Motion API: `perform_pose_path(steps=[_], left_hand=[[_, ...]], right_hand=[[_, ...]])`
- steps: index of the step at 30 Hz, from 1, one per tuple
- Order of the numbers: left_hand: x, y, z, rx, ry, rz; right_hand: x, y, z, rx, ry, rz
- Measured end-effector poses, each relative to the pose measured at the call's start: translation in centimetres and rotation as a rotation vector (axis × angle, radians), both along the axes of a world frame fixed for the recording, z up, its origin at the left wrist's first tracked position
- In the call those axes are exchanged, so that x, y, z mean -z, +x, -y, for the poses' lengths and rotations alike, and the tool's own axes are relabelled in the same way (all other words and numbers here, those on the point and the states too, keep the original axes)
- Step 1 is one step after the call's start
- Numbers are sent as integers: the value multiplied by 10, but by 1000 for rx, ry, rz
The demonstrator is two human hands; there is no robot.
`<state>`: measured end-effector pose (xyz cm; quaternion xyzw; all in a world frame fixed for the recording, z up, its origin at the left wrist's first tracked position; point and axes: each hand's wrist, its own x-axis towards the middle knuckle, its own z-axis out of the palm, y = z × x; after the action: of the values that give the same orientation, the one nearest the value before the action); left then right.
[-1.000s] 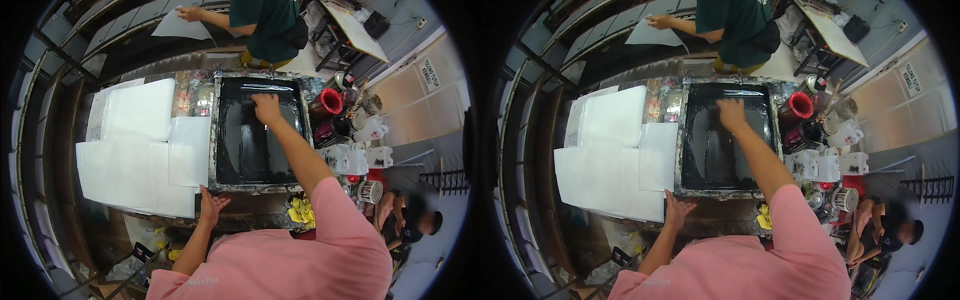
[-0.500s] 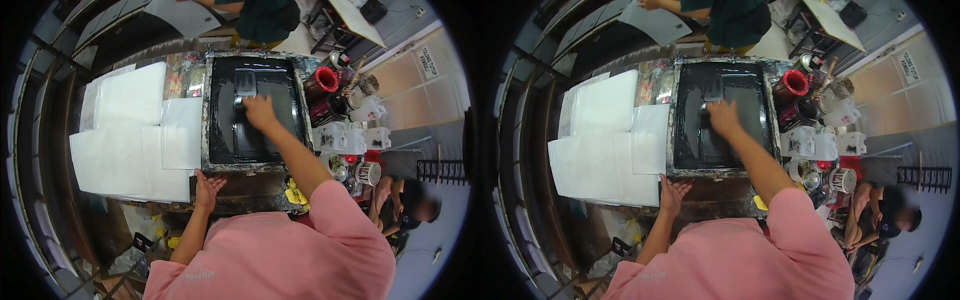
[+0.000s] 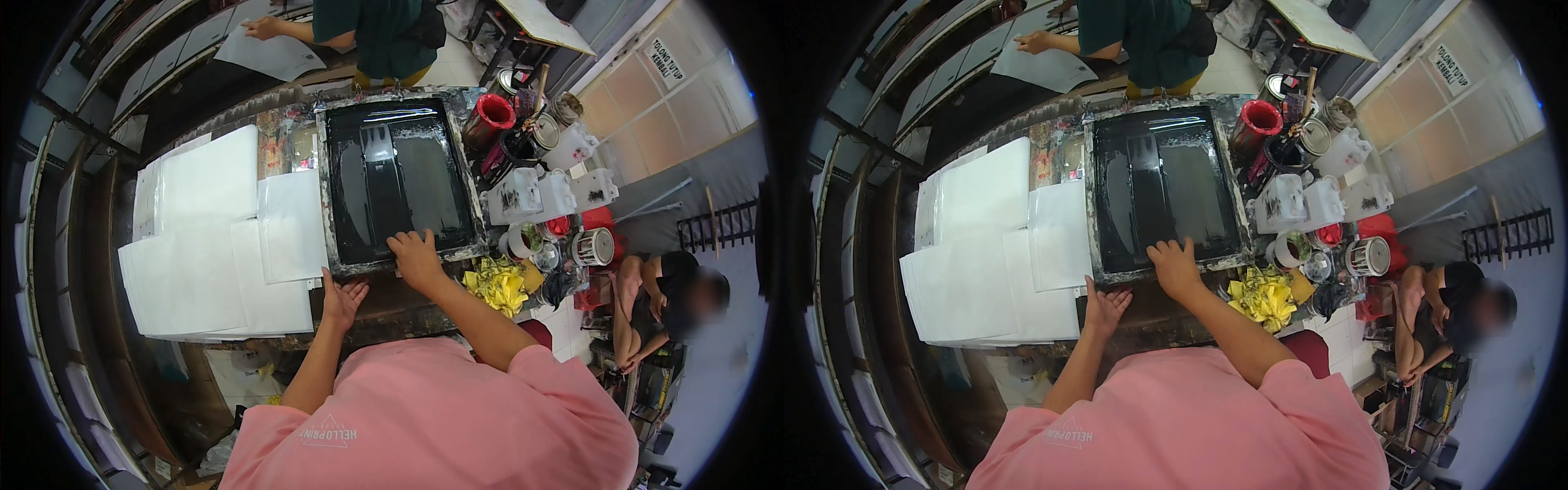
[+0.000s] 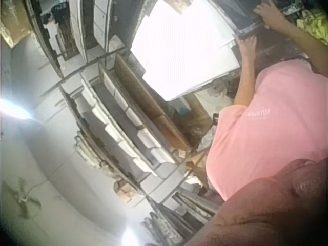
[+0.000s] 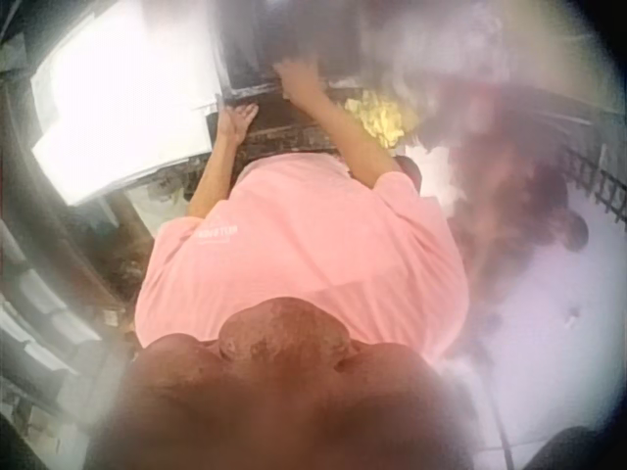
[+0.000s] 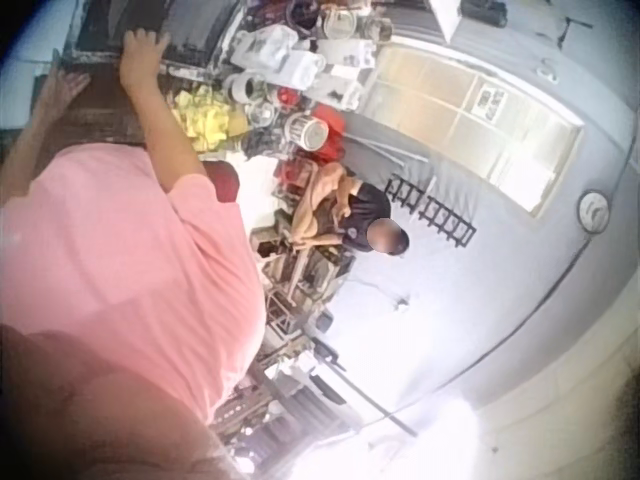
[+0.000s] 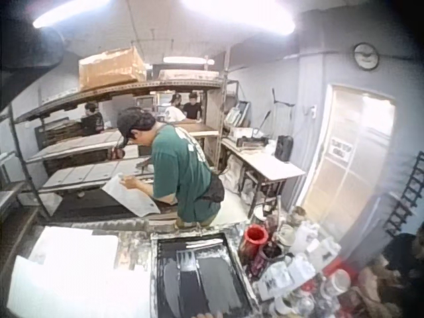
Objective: The person performs screen printing on white paper sheets. They place a sheet under a screen, pull a squeegee across the screen to apply ink, then lift the screen and remove the printed sheet. This cycle repeats throughout the clip.
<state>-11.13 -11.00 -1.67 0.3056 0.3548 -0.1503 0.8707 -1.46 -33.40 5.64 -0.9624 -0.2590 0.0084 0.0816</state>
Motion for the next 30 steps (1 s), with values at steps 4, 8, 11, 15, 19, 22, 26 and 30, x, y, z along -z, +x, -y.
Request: perform_pose_path(steps=[4, 8, 11, 15, 19, 22, 26, 30], left_hand=[[6, 1, 2, 1, 23, -81], [-4, 1, 4, 1, 50, -139], [-8, -8, 4, -11, 89, -189], [-27, 1, 13, -42, 125, -229], [-41, 2, 9, 1, 116, -89], [-60, -1, 9, 31, 123, 7], [-101, 3, 0, 58, 98, 185], [-167, 25, -12, 88, 97, 578]], right_hand=[[19, -1, 1, -19, 0, 25], [43, 77, -14, 32, 48, 28], [46, 167, -43, 38, 15, 58], [33, 216, -47, 13, -43, 39], [11, 150, -30, -59, -66, -35], [-14, 71, -13, -96, -132, -89], [-106, 16, -14, 4, -40, -89], [-179, 48, -29, -13, 135, 302]])
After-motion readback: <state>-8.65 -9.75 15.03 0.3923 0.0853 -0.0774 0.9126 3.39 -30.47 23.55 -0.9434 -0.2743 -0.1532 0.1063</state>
